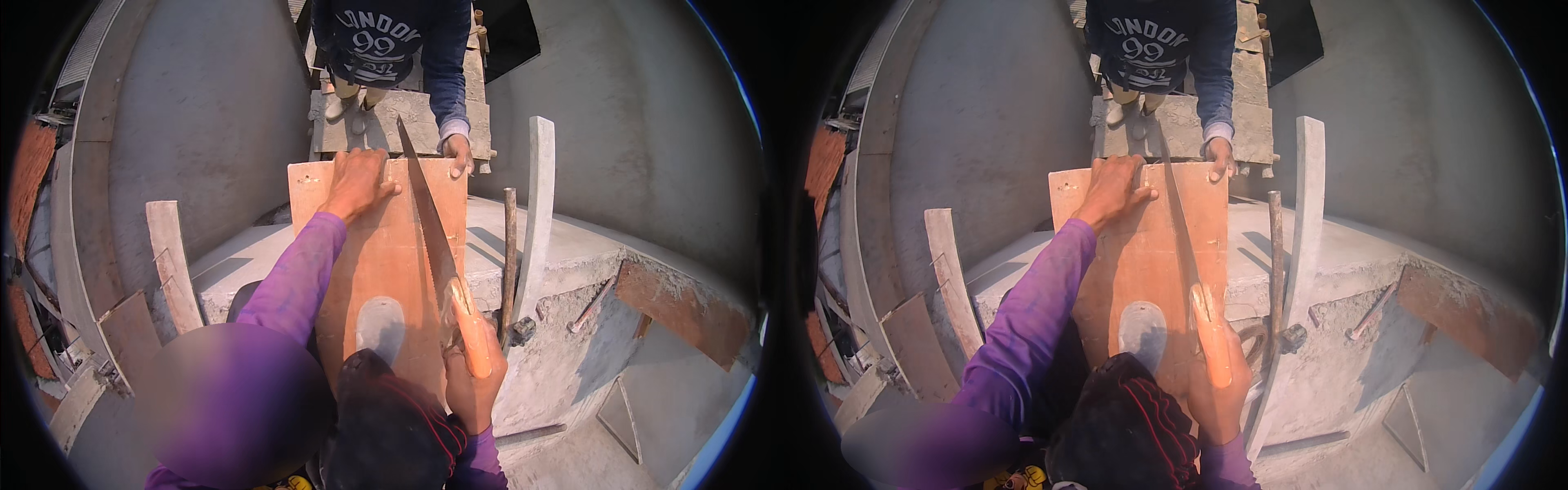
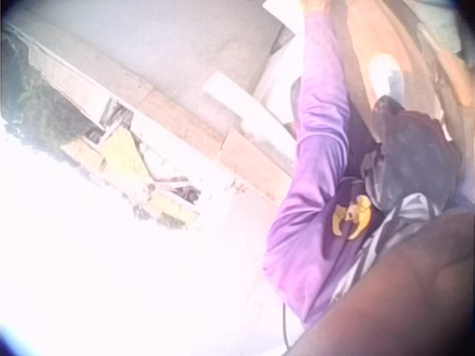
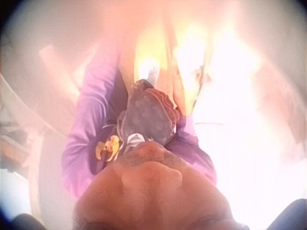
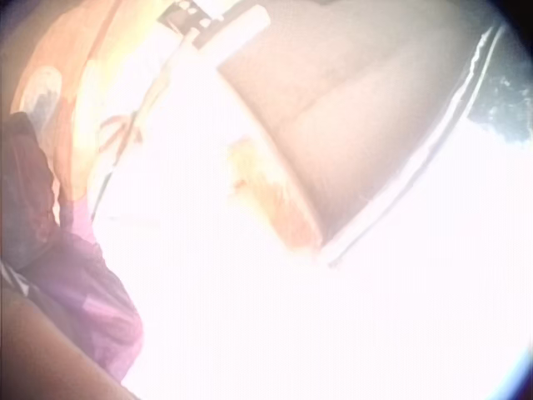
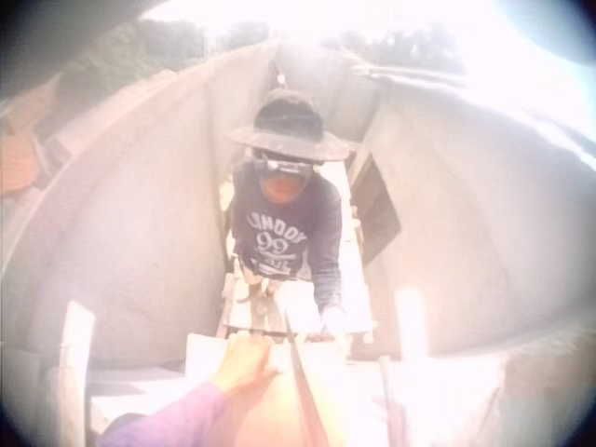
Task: The person saws a wooden plank using a hand saw. Another person assists by holding the plank steady. The sawing continues until the plank is cut.
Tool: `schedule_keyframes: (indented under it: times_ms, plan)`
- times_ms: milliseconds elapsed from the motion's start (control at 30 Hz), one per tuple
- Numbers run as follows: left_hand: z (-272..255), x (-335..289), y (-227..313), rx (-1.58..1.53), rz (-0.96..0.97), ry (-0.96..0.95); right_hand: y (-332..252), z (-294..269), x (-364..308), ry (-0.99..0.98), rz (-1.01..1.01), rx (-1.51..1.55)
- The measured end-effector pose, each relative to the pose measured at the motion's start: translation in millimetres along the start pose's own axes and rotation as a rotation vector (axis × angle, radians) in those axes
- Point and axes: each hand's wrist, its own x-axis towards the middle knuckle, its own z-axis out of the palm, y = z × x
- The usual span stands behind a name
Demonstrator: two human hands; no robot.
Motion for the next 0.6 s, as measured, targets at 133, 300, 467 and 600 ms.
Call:
schedule_keyframes:
  times_ms: [133, 300, 467, 600]
  plan:
    - [1.8, 5.4, -2.7, 0.014, 0.033, 0.023, 13.6, 26.8, 83.1, 0.014, -0.046, 0.115]
    - [5.8, 0.8, -18.0, -0.035, 0.047, 0.062, -6.3, 13.1, -1.1, -0.006, -0.098, -0.047]
    - [6.8, -0.8, -15.5, 0.001, 0.039, 0.048, 0.1, -5.5, -28.1, 0.036, -0.019, 0.015]
    - [9.4, 5.5, -5.1, -0.026, 0.075, 0.058, 18.6, 41.3, 78.4, 0.007, -0.067, 0.117]
